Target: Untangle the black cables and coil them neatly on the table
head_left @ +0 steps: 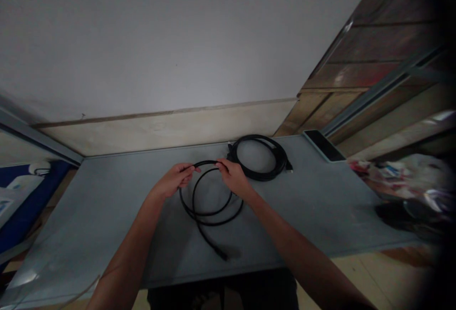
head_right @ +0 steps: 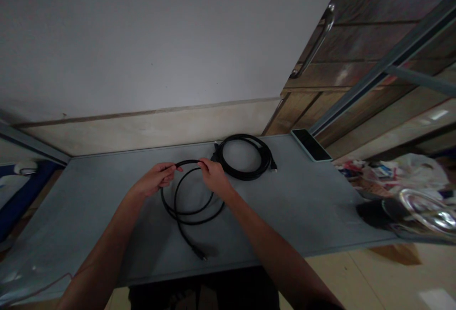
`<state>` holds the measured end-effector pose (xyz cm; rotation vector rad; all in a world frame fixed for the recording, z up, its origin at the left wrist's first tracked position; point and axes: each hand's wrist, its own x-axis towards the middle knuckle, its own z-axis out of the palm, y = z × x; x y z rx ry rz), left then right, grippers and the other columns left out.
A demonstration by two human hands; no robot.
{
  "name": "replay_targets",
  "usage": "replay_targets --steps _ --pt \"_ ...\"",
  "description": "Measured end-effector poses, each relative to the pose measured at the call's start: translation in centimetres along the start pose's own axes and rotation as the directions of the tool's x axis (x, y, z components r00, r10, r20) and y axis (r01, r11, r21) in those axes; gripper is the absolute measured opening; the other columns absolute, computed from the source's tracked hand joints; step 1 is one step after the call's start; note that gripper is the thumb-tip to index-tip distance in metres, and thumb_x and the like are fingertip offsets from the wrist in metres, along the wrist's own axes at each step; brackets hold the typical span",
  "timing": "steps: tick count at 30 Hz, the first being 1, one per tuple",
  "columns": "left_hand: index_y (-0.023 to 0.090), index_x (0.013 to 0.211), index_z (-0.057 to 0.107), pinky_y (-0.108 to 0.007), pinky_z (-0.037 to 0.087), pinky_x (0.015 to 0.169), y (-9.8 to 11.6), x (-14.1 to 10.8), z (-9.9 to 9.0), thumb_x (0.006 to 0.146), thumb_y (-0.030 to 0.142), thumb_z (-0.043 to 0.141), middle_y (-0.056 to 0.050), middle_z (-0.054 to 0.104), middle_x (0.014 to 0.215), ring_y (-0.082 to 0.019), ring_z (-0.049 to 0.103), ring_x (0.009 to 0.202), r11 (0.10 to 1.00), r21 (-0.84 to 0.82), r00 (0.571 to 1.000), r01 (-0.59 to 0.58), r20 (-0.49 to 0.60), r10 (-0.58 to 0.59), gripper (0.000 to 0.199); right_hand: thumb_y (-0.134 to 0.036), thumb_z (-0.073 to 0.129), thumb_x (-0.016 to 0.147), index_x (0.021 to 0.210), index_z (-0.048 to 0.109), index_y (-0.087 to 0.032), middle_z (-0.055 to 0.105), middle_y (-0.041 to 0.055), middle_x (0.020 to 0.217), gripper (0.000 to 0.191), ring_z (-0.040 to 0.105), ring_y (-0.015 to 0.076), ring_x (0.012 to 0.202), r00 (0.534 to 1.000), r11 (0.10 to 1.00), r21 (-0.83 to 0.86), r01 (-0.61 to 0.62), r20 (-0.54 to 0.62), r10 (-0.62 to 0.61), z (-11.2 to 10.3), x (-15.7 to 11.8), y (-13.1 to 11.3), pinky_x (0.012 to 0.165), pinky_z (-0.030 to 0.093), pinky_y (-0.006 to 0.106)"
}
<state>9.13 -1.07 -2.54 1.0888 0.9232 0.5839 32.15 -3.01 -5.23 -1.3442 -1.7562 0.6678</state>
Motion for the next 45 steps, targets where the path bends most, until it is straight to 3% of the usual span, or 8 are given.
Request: replay_targets --steps 5,10,15,19,26,33,37,45 --pt "0.010 0.098 0.065 -0.018 0.012 0.044 0.4 -0.2 -1.6 0.078 0.052 0.074 0.006 0.037 0.063 -0.003 0.024 0.046 0.998 -0.056 1.000 0.000 -0.015 -0.001 0.047 -0.039 0.049 0.097 0.095 0.067 -0.019 0.059 0.0027 0.063 0.027 0.055 0.0174 0.056 0.993 0.980 0.168 -0.111 -0.023 0.116 -0.3 0.4 0.8 0.053 0.042 0.028" --pt "0.011 0.091 0.065 -0.018 0.012 0.043 0.1 -0.2 -2.4 0.077 0.053 0.075 0.006 0.041 0.062 -0.003 0.025 0.046 0.999 -0.005 0.995 -0.033 -0.098 0.032 0.045 -0.042 0.045 0.097 0.097 0.061 -0.021 0.048 -0.0039 0.053 0.026 0.043 0.0130 0.040 0.972 0.924 0.304 -0.233 0.112 0.209 0.2 -0.1 0.9 0.040 0.034 0.025" --pt "0.011 0.095 0.065 -0.018 0.011 0.042 -0.5 0.2 -2.0 0.077 0.055 0.072 0.006 0.041 0.061 -0.002 0.025 0.043 1.000 0.020 0.998 0.020 -0.067 -0.019 0.048 -0.041 0.050 0.094 0.087 0.060 -0.019 0.052 -0.0028 0.056 0.026 0.046 0.0118 0.046 0.963 0.926 0.300 -0.230 0.206 0.172 -0.2 0.0 0.2 0.043 0.035 0.023" --pt "0.012 0.092 0.063 -0.018 0.011 0.041 -0.6 0.3 -1.6 0.078 0.055 0.071 0.005 0.046 0.063 -0.002 0.026 0.043 0.998 0.046 0.999 0.032 -0.023 -0.031 0.047 -0.044 0.051 0.093 0.087 0.059 -0.019 0.052 -0.0033 0.059 0.027 0.045 0.0094 0.046 0.926 0.898 0.327 -0.296 0.330 0.185 -0.5 0.0 -0.8 0.042 0.033 0.021" --pt "0.012 0.090 0.062 -0.020 0.010 0.040 -0.8 0.4 0.0 0.082 0.055 0.068 0.001 0.055 0.064 -0.002 0.026 0.041 1.000 0.002 0.999 0.003 0.051 -0.004 0.044 -0.050 0.055 0.090 0.111 0.060 -0.020 0.045 -0.0083 0.056 0.037 0.031 0.0068 0.036 0.861 0.735 0.507 -0.450 0.464 0.208 -0.5 -0.6 -1.8 0.034 0.024 0.020" --pt "0.013 0.099 0.062 -0.019 0.009 0.040 -1.7 1.3 2.1 0.082 0.056 0.066 0.006 0.046 0.059 -0.002 0.025 0.039 0.999 -0.046 1.000 -0.010 -0.013 0.009 0.046 -0.050 0.056 0.088 0.093 0.067 -0.018 0.035 -0.0086 0.048 0.034 0.028 0.0071 0.036 0.924 0.737 0.559 -0.380 0.271 0.270 0.5 -0.3 -1.3 0.035 0.021 0.021" --pt "0.011 0.103 0.065 -0.020 0.010 0.041 -0.8 0.7 1.5 0.081 0.052 0.069 0.006 0.045 0.062 -0.002 0.024 0.041 0.999 -0.052 1.000 -0.005 0.015 0.006 0.046 -0.051 0.063 0.083 0.093 0.066 -0.018 0.035 -0.0089 0.050 0.035 0.026 0.0059 0.036 0.917 0.662 0.640 -0.391 0.211 0.338 -0.1 0.2 -1.1 0.034 0.019 0.021" --pt "0.009 0.097 0.068 -0.021 0.014 0.044 0.0 0.0 0.3 0.077 0.047 0.076 0.005 0.042 0.063 -0.003 0.028 0.048 0.998 -0.033 0.996 -0.059 -0.069 0.057 0.043 -0.049 0.067 0.081 0.095 0.065 -0.019 0.030 -0.0100 0.054 0.033 0.021 0.0047 0.039 0.907 0.582 0.761 -0.285 0.018 0.421 -1.8 0.9 -0.5 0.033 0.018 0.018"
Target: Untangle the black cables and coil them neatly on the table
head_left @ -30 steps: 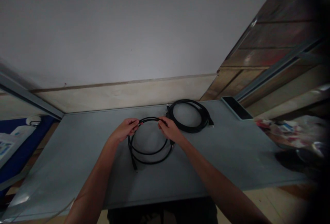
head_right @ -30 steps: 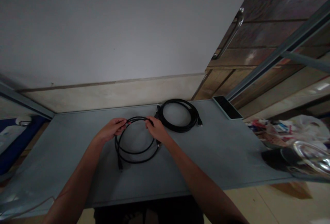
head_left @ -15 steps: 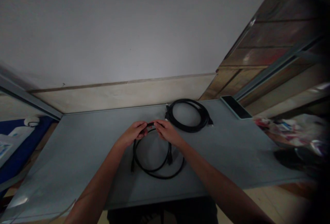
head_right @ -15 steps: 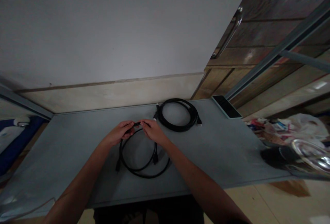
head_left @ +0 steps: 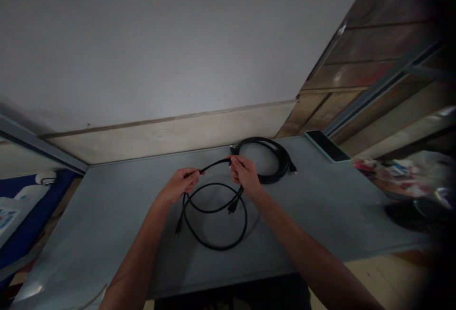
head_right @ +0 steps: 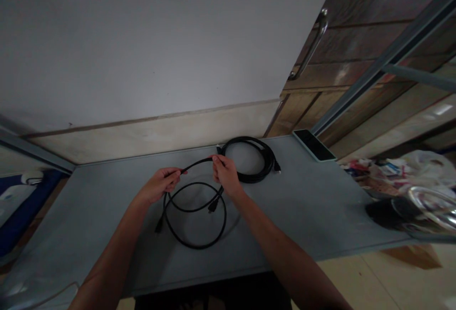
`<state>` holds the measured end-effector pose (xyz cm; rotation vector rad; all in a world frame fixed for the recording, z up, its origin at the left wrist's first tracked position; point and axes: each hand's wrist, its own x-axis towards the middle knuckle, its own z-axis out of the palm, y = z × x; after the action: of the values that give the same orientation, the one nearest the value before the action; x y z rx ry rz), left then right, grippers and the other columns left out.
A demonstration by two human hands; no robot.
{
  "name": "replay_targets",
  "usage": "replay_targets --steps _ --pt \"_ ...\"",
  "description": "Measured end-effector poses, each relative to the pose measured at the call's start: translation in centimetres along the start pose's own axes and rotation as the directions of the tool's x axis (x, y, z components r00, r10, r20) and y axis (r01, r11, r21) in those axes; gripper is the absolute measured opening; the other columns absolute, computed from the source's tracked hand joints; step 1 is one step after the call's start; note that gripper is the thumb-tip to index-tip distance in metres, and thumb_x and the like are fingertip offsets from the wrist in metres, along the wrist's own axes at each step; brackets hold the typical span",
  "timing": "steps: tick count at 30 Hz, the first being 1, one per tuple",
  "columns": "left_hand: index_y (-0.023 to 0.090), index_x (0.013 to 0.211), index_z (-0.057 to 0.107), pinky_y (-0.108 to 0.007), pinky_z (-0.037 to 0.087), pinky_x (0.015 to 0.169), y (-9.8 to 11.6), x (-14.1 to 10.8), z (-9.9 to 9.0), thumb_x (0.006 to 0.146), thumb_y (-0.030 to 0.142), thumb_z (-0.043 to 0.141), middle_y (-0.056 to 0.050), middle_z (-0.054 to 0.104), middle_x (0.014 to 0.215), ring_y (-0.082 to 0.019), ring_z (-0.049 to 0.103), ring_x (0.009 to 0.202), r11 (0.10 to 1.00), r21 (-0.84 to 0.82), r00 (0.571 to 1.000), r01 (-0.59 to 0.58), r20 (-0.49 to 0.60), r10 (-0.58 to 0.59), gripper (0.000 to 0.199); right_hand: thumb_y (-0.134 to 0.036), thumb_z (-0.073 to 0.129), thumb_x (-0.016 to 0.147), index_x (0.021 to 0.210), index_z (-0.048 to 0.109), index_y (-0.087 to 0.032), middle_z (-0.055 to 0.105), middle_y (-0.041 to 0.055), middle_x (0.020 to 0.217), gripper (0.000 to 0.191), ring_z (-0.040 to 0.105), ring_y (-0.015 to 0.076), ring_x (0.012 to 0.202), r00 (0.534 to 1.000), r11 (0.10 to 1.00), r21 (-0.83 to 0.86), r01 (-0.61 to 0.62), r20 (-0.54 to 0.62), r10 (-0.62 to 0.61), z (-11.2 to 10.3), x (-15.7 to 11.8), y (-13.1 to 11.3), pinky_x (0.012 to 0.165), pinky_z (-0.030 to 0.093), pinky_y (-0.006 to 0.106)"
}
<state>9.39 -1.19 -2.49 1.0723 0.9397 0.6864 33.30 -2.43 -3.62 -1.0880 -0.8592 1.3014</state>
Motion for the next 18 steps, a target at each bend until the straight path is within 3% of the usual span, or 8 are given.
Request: replay_targets --steps 6,11,14,16,18 --pt "0.009 0.105 0.069 -0.021 0.014 0.044 -0.6 0.3 0.5 0.079 0.047 0.073 0.008 0.031 0.061 -0.004 0.023 0.047 0.998 0.040 0.998 -0.045 -0.033 0.047 0.046 -0.047 0.068 0.081 0.100 0.064 -0.021 0.032 -0.0097 0.056 0.033 0.024 0.0047 0.039 0.995 0.999 -0.013 -0.044 0.093 0.045 0.0 -0.2 0.3 0.033 0.022 0.018" --pt "0.010 0.107 0.068 -0.021 0.015 0.043 -0.9 0.7 0.1 0.081 0.048 0.069 0.007 0.034 0.063 -0.004 0.024 0.046 0.997 0.065 0.996 -0.031 -0.076 0.036 0.046 -0.048 0.063 0.085 0.102 0.062 -0.020 0.033 -0.0105 0.051 0.032 0.026 0.0068 0.038 0.995 0.992 -0.126 -0.016 0.098 0.029 0.8 -0.6 0.9 0.036 0.025 0.020" --pt "0.012 0.110 0.068 -0.020 0.015 0.043 -0.9 0.6 0.1 0.084 0.051 0.063 0.007 0.036 0.063 -0.005 0.024 0.045 0.990 0.143 0.997 0.018 -0.072 -0.008 0.047 -0.045 0.058 0.089 0.088 0.066 -0.018 0.048 -0.0043 0.053 0.028 0.043 0.0110 0.046 0.981 0.894 -0.419 0.158 0.173 -0.091 0.7 -0.5 1.1 0.044 0.037 0.024" --pt "0.013 0.110 0.069 -0.020 0.017 0.043 -0.9 0.5 0.3 0.085 0.050 0.061 0.006 0.039 0.061 -0.006 0.026 0.045 0.973 0.230 0.999 0.031 -0.029 -0.025 0.045 -0.040 0.056 0.091 0.085 0.070 -0.018 0.066 0.0028 0.069 0.026 0.057 0.0151 0.062 0.939 0.758 -0.571 0.316 0.303 -0.163 0.5 -0.5 1.2 0.058 0.046 0.026" --pt "0.014 0.105 0.072 -0.021 0.020 0.043 -1.1 0.4 0.7 0.085 0.048 0.061 0.005 0.042 0.059 -0.007 0.030 0.046 0.954 0.299 1.000 -0.017 -0.018 0.023 0.041 -0.035 0.056 0.092 0.094 0.073 -0.019 0.074 0.0059 0.087 0.023 0.063 0.0177 0.075 0.882 0.668 -0.603 0.435 0.435 -0.181 0.4 -0.6 1.3 0.070 0.049 0.029"
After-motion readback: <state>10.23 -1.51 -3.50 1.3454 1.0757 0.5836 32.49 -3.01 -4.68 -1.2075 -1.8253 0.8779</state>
